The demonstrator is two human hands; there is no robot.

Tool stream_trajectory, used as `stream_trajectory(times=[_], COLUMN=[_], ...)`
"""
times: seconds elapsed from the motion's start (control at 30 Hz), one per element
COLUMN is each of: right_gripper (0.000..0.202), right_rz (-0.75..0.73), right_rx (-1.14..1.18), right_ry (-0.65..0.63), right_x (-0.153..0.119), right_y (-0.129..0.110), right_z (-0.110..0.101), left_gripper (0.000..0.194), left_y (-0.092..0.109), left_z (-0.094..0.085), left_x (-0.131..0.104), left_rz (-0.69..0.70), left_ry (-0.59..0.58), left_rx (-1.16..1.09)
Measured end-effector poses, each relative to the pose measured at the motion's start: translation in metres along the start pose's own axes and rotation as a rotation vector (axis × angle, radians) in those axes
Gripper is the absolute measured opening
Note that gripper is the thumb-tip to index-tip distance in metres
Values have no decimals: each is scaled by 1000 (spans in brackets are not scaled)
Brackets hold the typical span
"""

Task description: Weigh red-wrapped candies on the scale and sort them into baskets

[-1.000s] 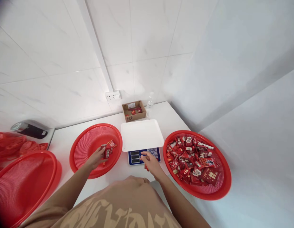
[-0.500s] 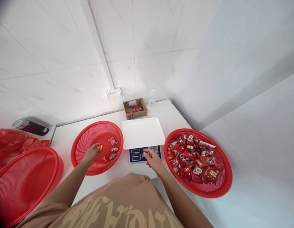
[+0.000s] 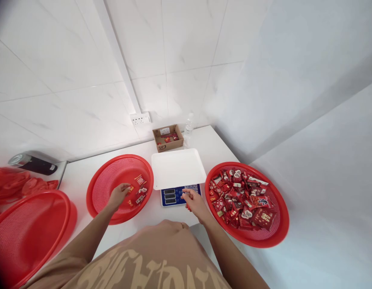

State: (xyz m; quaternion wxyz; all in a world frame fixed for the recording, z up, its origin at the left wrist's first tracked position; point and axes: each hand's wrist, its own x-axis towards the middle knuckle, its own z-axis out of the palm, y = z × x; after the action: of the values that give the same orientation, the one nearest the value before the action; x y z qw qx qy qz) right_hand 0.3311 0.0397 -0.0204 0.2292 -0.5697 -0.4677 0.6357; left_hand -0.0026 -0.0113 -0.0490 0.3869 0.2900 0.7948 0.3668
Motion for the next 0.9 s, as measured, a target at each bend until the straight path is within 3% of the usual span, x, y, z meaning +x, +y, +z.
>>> stream_trajectory(times=[0.2,0.33,0.43,0.57,0.63,0.73,0.9], right_gripper=[38,39,39,30,29,41,73], right_rz=[-26,-43,-63,-59,23,150,308], right_rx=[2,16,-56,-353,-534,-742,-796], right_ry=[56,141,216,395,466,471,393], right_x=[-3,0,5,11,14,22,51], right_y=[-5,4,18,40,53,71,88], right_z=[-12,-26,-46,-86,-106,-124,-113], left_gripper=[14,14,18,31,36,39,36], left_y=[-3,-1,2,5,11,29,65], left_z=[5,7,5,4,7,17,46], left_x=[8,9,10,12,10,2,-22], left_rz=[24,32,43,97,117,135,219], left_ry=[50,62,53,27,-3,-38,-85], left_rx=[70,98,155,406,464,465,401])
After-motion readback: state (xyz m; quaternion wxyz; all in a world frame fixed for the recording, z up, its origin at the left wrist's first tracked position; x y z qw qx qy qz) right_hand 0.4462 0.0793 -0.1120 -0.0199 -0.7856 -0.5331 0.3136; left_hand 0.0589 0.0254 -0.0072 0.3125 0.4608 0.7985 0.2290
